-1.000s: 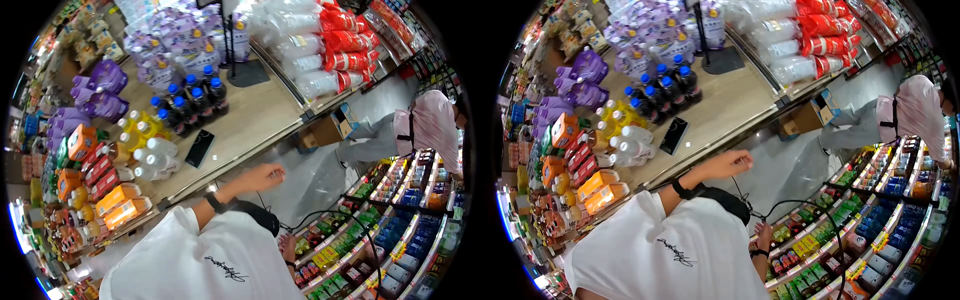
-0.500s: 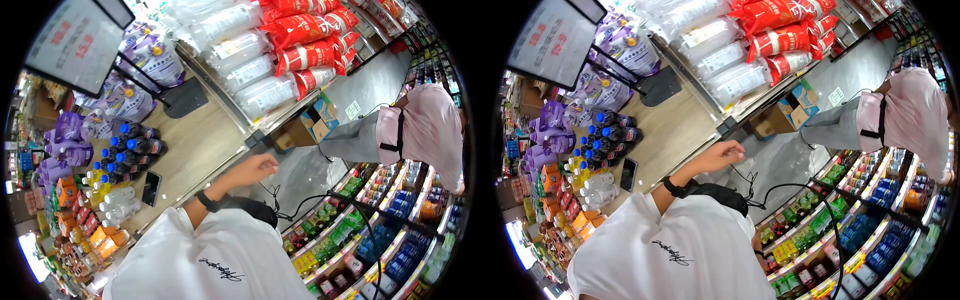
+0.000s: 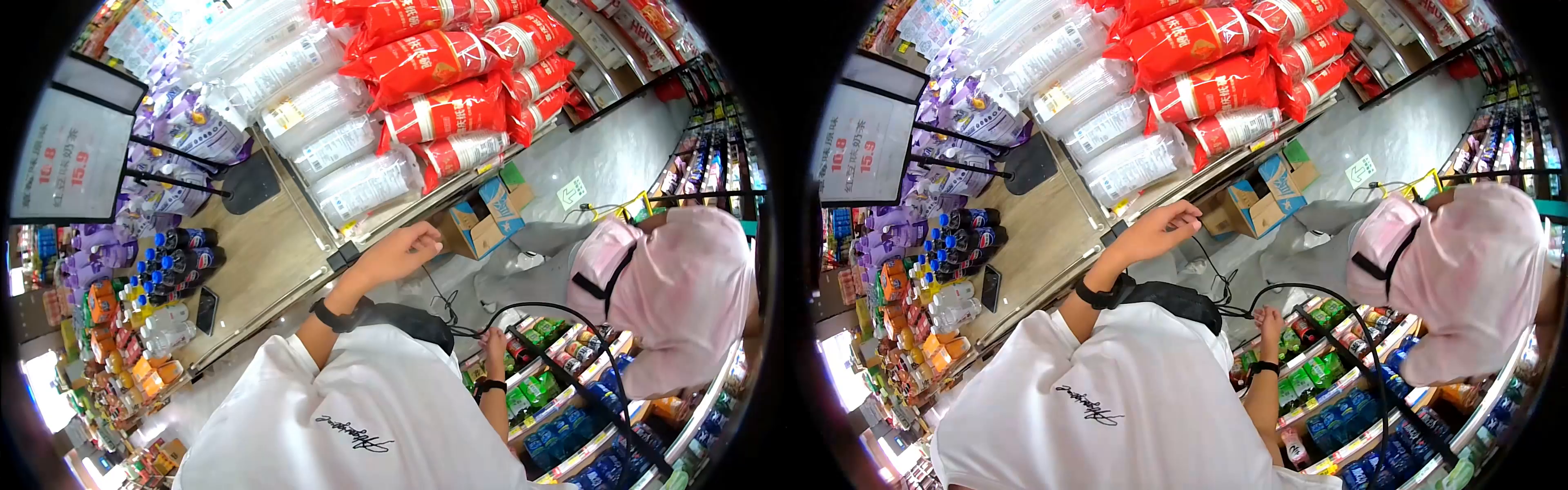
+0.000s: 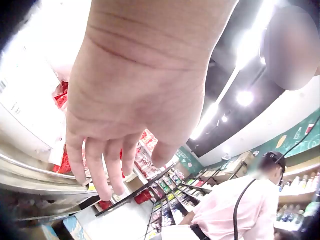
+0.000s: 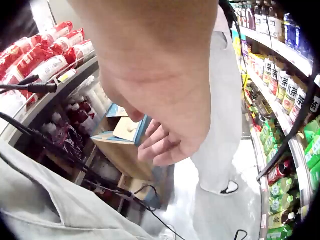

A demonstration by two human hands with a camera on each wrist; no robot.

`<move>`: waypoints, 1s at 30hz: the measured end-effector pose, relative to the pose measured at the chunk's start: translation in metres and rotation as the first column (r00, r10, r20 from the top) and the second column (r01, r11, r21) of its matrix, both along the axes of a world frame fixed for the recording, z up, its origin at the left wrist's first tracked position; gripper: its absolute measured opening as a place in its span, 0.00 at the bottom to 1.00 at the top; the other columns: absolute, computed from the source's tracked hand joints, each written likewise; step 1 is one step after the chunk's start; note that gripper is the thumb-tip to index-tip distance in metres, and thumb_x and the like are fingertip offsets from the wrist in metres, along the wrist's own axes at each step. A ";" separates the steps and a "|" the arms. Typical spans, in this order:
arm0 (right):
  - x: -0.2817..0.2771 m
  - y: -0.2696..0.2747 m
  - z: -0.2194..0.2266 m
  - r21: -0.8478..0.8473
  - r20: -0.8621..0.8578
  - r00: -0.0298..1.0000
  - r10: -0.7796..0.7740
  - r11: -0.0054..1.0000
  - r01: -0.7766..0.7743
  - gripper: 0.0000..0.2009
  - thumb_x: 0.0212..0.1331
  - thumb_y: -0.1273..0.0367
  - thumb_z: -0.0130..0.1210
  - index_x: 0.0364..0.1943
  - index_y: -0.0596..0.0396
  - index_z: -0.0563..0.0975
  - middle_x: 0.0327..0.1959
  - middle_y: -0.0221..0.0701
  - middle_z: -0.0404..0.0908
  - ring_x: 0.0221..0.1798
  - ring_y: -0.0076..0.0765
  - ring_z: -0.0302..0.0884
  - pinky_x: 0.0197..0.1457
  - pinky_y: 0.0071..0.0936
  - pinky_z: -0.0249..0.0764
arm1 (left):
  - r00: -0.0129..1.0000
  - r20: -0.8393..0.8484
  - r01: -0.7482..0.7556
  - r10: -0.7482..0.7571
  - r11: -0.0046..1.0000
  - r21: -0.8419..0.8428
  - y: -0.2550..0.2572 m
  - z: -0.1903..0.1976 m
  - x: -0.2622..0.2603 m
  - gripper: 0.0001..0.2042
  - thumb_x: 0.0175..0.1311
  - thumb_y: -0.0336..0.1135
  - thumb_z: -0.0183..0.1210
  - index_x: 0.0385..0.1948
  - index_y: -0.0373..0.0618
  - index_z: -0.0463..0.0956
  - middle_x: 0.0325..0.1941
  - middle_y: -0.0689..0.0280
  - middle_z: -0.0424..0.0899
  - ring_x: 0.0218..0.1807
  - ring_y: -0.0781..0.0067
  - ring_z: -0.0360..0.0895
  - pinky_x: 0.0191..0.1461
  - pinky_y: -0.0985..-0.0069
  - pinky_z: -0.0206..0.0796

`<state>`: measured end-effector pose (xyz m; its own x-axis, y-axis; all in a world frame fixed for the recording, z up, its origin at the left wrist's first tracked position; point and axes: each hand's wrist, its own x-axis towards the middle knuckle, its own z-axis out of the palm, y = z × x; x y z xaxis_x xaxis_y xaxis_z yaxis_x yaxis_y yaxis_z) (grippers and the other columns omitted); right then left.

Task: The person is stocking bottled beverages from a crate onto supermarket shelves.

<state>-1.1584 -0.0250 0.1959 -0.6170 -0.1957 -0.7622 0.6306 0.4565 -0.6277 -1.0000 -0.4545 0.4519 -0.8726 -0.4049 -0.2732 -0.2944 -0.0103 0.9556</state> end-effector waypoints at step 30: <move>-0.092 -0.113 0.036 -0.076 -0.055 0.997 0.062 0.995 -0.066 0.17 0.71 0.58 0.59 0.44 0.61 0.78 0.33 0.32 0.84 0.33 0.26 0.81 0.38 0.24 0.76 | 0.966 0.112 0.218 -0.234 0.965 0.143 -0.103 -0.021 -0.164 0.17 0.74 0.39 0.59 0.56 0.38 0.75 0.46 0.66 0.82 0.47 0.76 0.77 0.56 0.77 0.70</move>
